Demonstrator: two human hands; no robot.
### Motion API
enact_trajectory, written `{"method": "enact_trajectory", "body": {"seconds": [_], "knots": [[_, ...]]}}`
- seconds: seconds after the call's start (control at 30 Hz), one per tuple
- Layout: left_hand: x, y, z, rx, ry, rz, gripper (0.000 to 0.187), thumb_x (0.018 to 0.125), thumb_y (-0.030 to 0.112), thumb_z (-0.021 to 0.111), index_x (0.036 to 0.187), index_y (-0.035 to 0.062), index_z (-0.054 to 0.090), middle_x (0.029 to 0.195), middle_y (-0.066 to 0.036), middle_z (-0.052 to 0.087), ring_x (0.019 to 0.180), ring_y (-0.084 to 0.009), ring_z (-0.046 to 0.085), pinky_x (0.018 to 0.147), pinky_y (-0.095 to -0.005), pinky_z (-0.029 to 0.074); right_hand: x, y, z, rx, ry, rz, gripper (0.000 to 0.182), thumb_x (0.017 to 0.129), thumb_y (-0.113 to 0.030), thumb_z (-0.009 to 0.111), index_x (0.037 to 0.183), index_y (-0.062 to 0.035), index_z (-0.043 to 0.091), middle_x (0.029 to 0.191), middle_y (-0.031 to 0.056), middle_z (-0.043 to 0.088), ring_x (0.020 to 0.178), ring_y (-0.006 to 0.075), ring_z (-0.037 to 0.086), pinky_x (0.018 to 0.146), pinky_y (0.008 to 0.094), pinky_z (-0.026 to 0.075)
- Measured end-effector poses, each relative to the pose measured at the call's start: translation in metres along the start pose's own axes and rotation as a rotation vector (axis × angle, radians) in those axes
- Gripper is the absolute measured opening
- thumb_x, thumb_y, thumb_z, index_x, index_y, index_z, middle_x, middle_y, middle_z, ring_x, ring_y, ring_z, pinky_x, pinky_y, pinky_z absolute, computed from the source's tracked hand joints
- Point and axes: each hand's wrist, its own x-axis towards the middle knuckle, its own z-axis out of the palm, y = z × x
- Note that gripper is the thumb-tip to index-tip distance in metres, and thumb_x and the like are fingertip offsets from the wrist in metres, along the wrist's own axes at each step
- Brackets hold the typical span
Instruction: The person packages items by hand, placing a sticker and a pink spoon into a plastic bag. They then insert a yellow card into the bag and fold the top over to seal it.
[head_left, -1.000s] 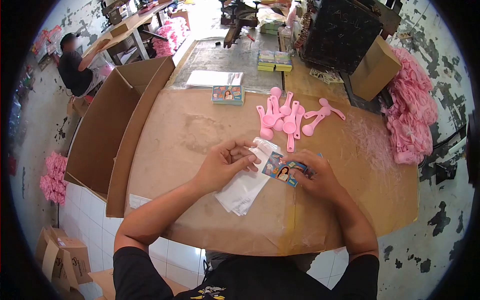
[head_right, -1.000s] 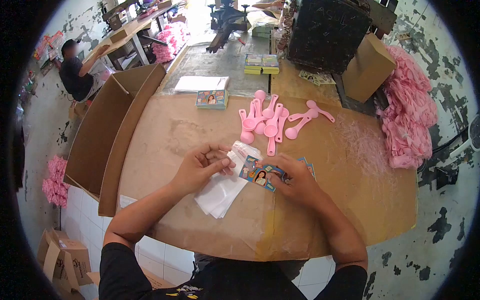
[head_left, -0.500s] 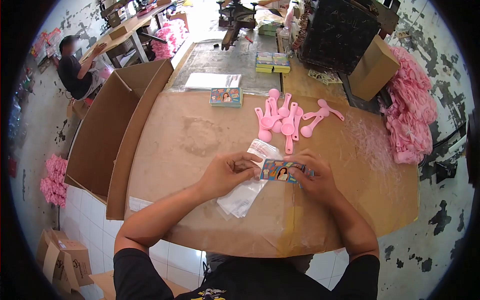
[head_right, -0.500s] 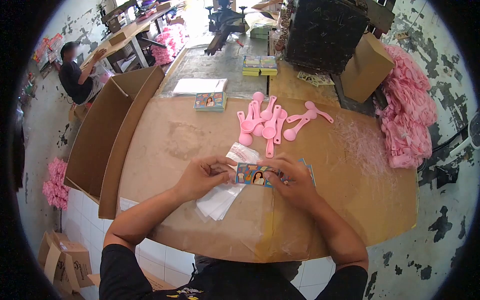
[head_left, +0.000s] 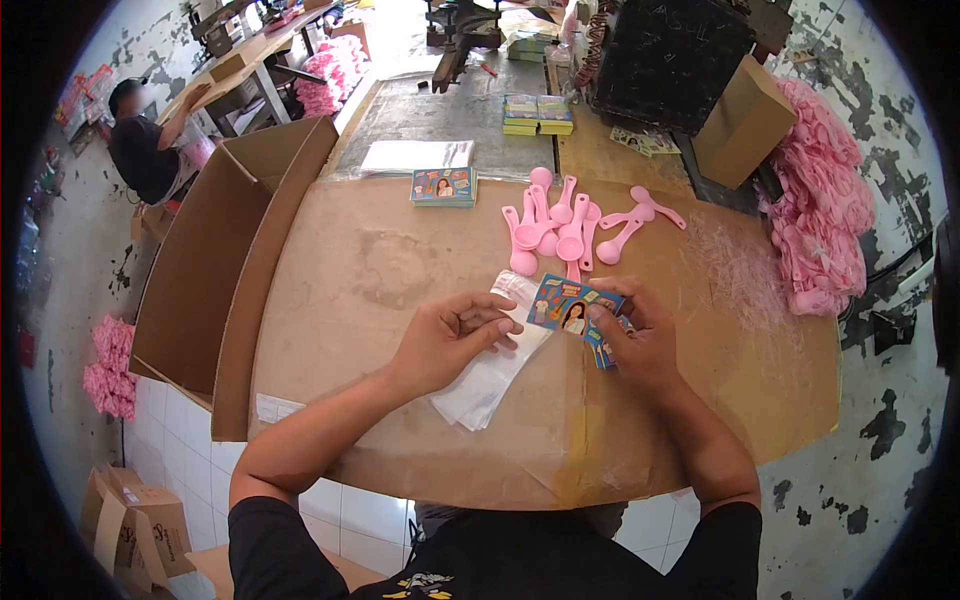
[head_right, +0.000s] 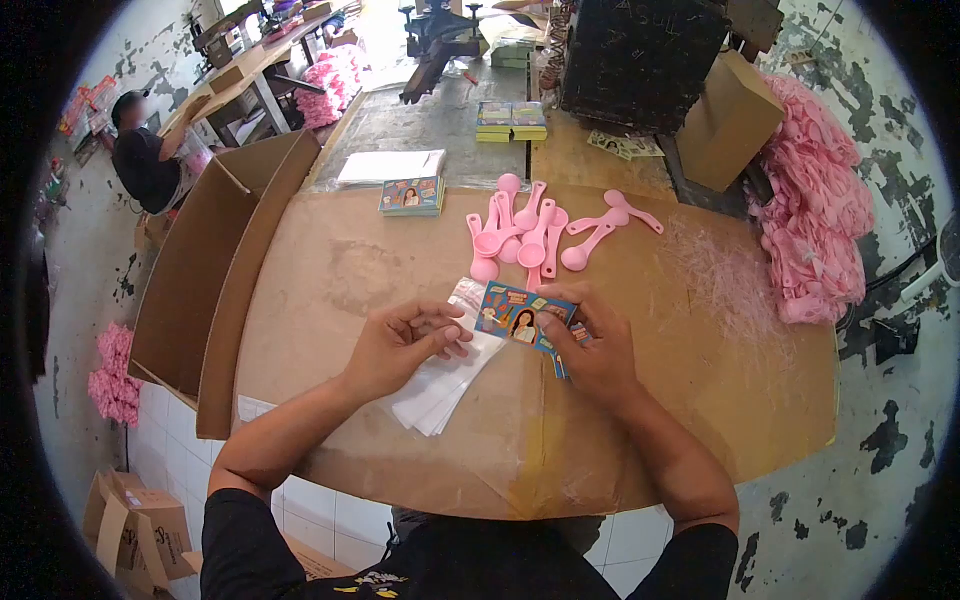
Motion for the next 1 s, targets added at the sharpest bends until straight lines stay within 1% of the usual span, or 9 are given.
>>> {"method": "enact_trajectory", "body": {"seconds": [0.07, 0.27, 0.47, 0.57, 0.67, 0.77, 0.87, 0.97, 1.0], "knots": [[0.000, 0.001, 0.001, -0.006, -0.005, -0.001, 0.027, 0.103, 0.008, 0.069, 0.127, -0.0045, 0.065, 0.108, -0.018, 0.077, 0.095, -0.0213, 0.077, 0.079, -0.0302, 0.062, -0.001, -0.002, 0.001, 0.000, -0.049, -0.023, 0.027, 0.099, -0.005, 0.070, 0.126, -0.0004, 0.066, 0.112, 0.0066, 0.071, 0.104, 0.0110, 0.067, 0.091, 0.0293, 0.054], [-0.002, 0.002, 0.002, 0.056, 0.019, 0.001, 0.027, 0.103, 0.008, 0.070, 0.126, -0.0035, 0.066, 0.107, -0.016, 0.078, 0.094, -0.0191, 0.077, 0.077, -0.0281, 0.060, 0.000, -0.008, 0.009, 0.191, 0.089, -0.031, 0.025, 0.097, -0.004, 0.071, 0.122, -0.0008, 0.069, 0.113, 0.0072, 0.070, 0.102, 0.0122, 0.068, 0.091, 0.0292, 0.054], [-0.005, 0.002, 0.005, 0.071, 0.012, 0.062, 0.026, 0.102, 0.008, 0.071, 0.125, -0.0026, 0.068, 0.104, -0.011, 0.078, 0.093, -0.0155, 0.077, 0.075, -0.0258, 0.058, 0.003, -0.021, 0.002, -0.210, -0.060, -0.237, 0.025, 0.093, 0.002, 0.072, 0.117, -0.0043, 0.074, 0.106, 0.0103, 0.070, 0.092, 0.0194, 0.071, 0.080, 0.0324, 0.056], [-0.009, 0.006, 0.004, 0.268, -0.004, 0.030, 0.028, 0.101, 0.007, 0.072, 0.127, -0.0022, 0.069, 0.104, -0.009, 0.078, 0.093, -0.0129, 0.075, 0.077, -0.0259, 0.058, 0.004, -0.020, 0.002, -0.254, -0.183, -0.302, 0.029, 0.091, 0.003, 0.073, 0.118, -0.0055, 0.075, 0.104, 0.0111, 0.071, 0.090, 0.0216, 0.071, 0.077, 0.0337, 0.057], [-0.013, 0.010, 0.009, 0.419, -0.024, 0.169, 0.030, 0.101, 0.007, 0.072, 0.129, -0.0020, 0.069, 0.106, -0.010, 0.078, 0.093, -0.0120, 0.074, 0.079, -0.0273, 0.059, 0.003, -0.024, 0.006, -0.271, -0.253, -0.324, 0.029, 0.090, 0.003, 0.074, 0.119, -0.0055, 0.075, 0.104, 0.0117, 0.071, 0.091, 0.0230, 0.072, 0.077, 0.0345, 0.057], [-0.016, 0.021, 0.015, 0.530, -0.058, 0.186, 0.031, 0.101, 0.007, 0.071, 0.131, -0.0019, 0.068, 0.107, -0.011, 0.079, 0.094, -0.0137, 0.075, 0.079, -0.0285, 0.060, 0.005, -0.025, 0.013, -0.271, -0.264, -0.401, 0.029, 0.091, 0.000, 0.075, 0.120, -0.0057, 0.074, 0.105, 0.0118, 0.072, 0.092, 0.0219, 0.072, 0.078, 0.0329, 0.058], [-0.017, 0.018, 0.015, 0.533, -0.130, 0.157, 0.034, 0.102, 0.007, 0.070, 0.135, -0.0018, 0.065, 0.110, -0.012, 0.078, 0.095, -0.0142, 0.075, 0.079, -0.0273, 0.060, -0.005, -0.032, 0.023, -0.242, -0.186, -0.243, 0.029, 0.092, -0.003, 0.076, 0.121, -0.0041, 0.072, 0.105, 0.0114, 0.072, 0.092, 0.0191, 0.071, 0.077, 0.0312, 0.058], [-0.017, 0.016, 0.016, 0.382, -0.127, 0.054, 0.038, 0.103, 0.006, 0.068, 0.139, -0.0017, 0.060, 0.112, -0.014, 0.077, 0.096, -0.0143, 0.075, 0.079, -0.0262, 0.060, -0.007, -0.025, 0.023, 0.048, -0.056, 0.026, 0.030, 0.091, -0.001, 0.076, 0.121, -0.0024, 0.072, 0.104, 0.0099, 0.072, 0.093, 0.0169, 0.071, 0.083, 0.0305, 0.056], [-0.016, 0.017, 0.016, 0.321, -0.108, 0.054, 0.038, 0.103, 0.006, 0.067, 0.140, -0.0016, 0.059, 0.111, -0.014, 0.077, 0.095, -0.0138, 0.075, 0.078, -0.0260, 0.060, -0.006, -0.024, 0.020, 0.012, -0.061, -0.025, 0.029, 0.092, -0.003, 0.077, 0.120, -0.0019, 0.072, 0.104, 0.0099, 0.072, 0.092, 0.0160, 0.071, 0.080, 0.0302, 0.057]]}}
